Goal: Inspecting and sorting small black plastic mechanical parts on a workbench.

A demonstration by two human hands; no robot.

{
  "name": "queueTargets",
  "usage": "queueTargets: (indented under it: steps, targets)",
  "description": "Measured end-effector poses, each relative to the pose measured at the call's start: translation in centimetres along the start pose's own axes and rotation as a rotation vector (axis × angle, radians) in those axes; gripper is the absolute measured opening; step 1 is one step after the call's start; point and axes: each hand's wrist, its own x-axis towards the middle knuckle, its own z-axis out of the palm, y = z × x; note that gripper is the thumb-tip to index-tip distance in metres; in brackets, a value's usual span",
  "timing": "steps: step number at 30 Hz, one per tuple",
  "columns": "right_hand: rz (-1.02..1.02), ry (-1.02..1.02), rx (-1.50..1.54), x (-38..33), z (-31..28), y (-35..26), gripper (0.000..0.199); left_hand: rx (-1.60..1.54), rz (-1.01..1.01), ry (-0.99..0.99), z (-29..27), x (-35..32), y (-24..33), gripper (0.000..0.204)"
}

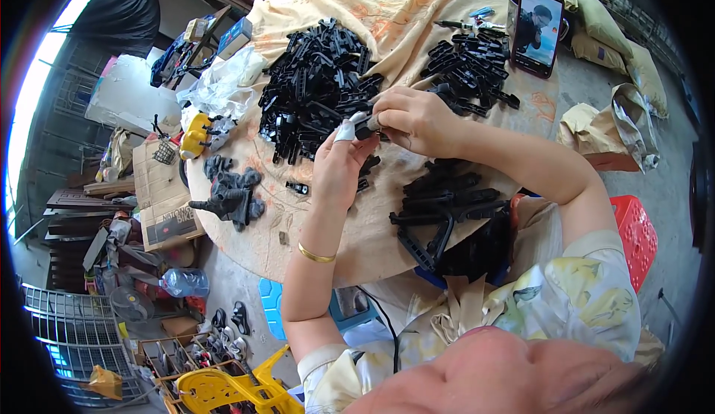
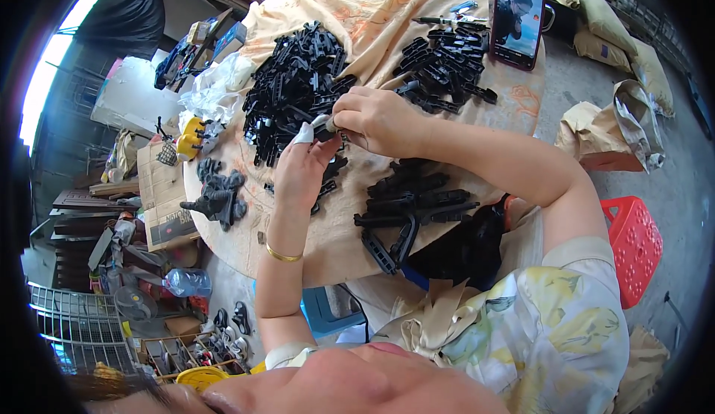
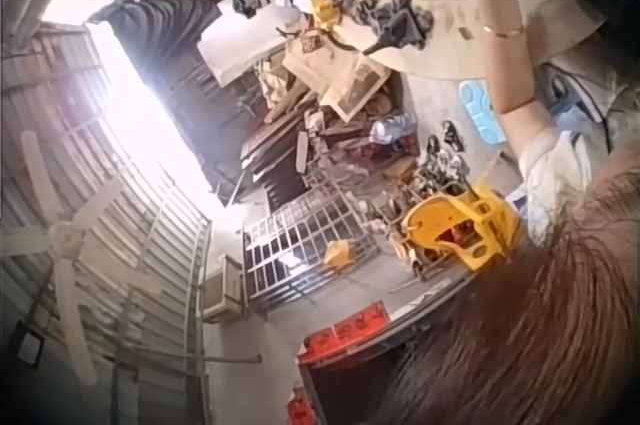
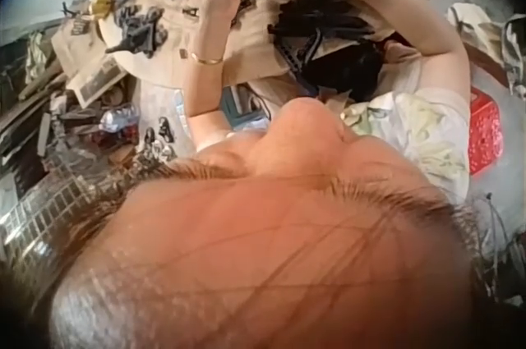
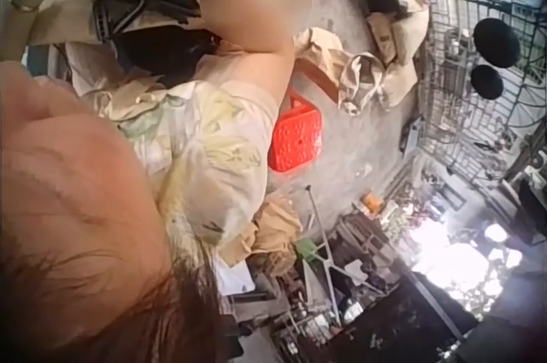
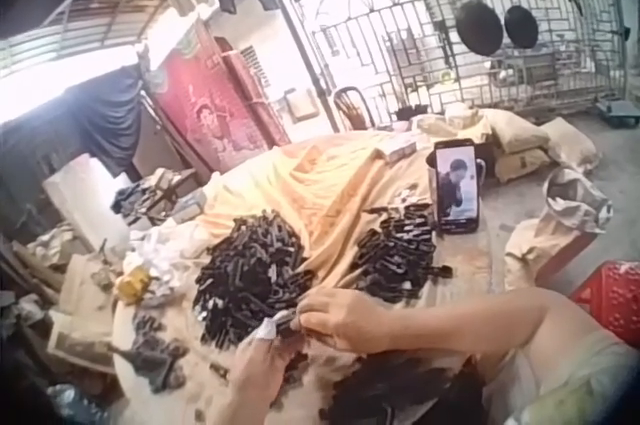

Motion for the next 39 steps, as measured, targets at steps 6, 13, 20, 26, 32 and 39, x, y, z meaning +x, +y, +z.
queueTargets:
  steps: [6, 13, 20, 26, 32, 39]
  targets:
    - [0.002, -0.021, -0.015, -0.1, -0.2, 0.0, 0.019, 0.298, 0.034, 0.053, 0.7, -0.2, 0.6, 0.025]
    - [0.043, -0.101, 0.057, -0.2, -0.2, -0.5, 0.032, 0.529, 0.037, 0.013, 0.2, 0.0, 0.5, 0.031]
    - [0.058, -0.137, 0.037, -0.1, -0.5, -1.0, 0.036, 0.633, 0.092, 0.016, 0.1, -0.1, 0.7, 0.030]
    - [0.007, -0.087, 0.042, 0.2, -0.9, -0.9, 0.032, 0.637, 0.105, 0.019, 0.0, -0.1, 0.7, 0.031]
    - [0.316, -0.223, 0.240, 0.7, -0.9, 0.0, 0.038, 1.022, 0.335, -0.010, 0.0, -0.2, 1.5, 0.033]
    - [0.378, -0.360, 0.314, 0.5, -1.0, 0.4, 0.036, 1.150, 0.346, 0.002, -0.5, -0.3, 1.3, 0.029]
